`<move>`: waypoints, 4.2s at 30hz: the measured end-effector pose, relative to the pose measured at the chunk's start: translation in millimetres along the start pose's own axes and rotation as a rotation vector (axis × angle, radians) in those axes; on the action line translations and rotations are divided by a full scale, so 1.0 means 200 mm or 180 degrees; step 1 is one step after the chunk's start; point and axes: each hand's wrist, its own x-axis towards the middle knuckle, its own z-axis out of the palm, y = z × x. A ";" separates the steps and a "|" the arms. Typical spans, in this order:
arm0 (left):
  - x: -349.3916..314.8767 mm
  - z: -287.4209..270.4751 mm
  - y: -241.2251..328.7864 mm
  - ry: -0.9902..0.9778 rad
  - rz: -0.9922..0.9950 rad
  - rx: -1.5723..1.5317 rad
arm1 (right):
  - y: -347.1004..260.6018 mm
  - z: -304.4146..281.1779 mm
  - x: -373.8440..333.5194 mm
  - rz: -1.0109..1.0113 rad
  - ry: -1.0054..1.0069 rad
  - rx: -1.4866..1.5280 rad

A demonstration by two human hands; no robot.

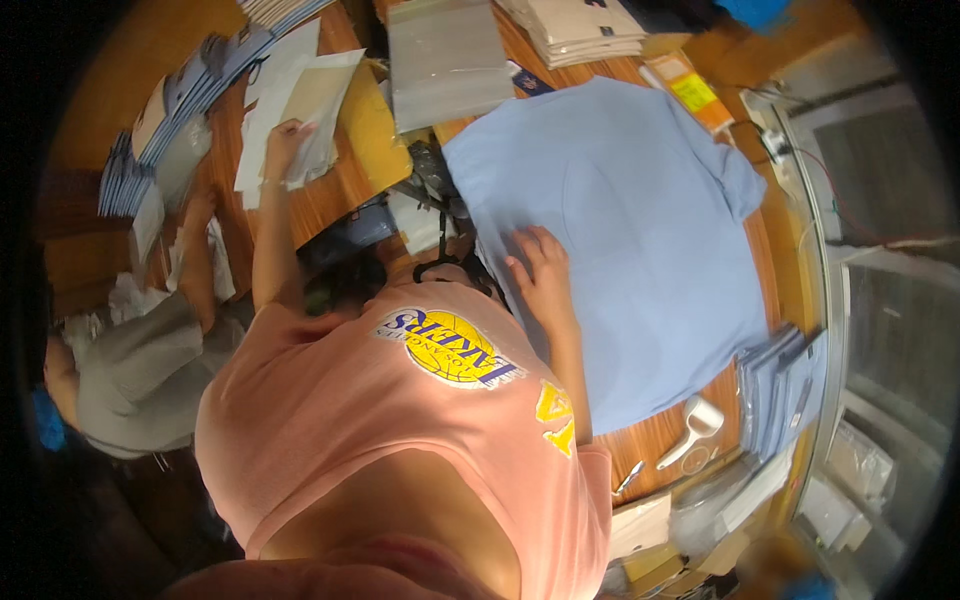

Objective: The person picks up a shirt from a stack, spreads it out on a desk, places a cardboard insert inside, folds the sleeves and body around the cardboard, and slides the folded shirt into a plastic garment bag.

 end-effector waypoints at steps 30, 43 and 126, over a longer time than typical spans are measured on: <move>0.04 1.31 1.08 -0.1240 0.3120 -0.0759 | 0.42 -0.23 -0.39 0.3494 0.1515 0.1736; 0.28 1.63 1.26 -0.1359 0.3819 0.0266 | 0.44 -0.05 0.11 0.2926 0.2508 0.2062; -0.83 1.55 0.46 -0.3842 -0.4175 -0.3148 | 0.13 0.44 -1.72 0.3789 0.4523 0.3700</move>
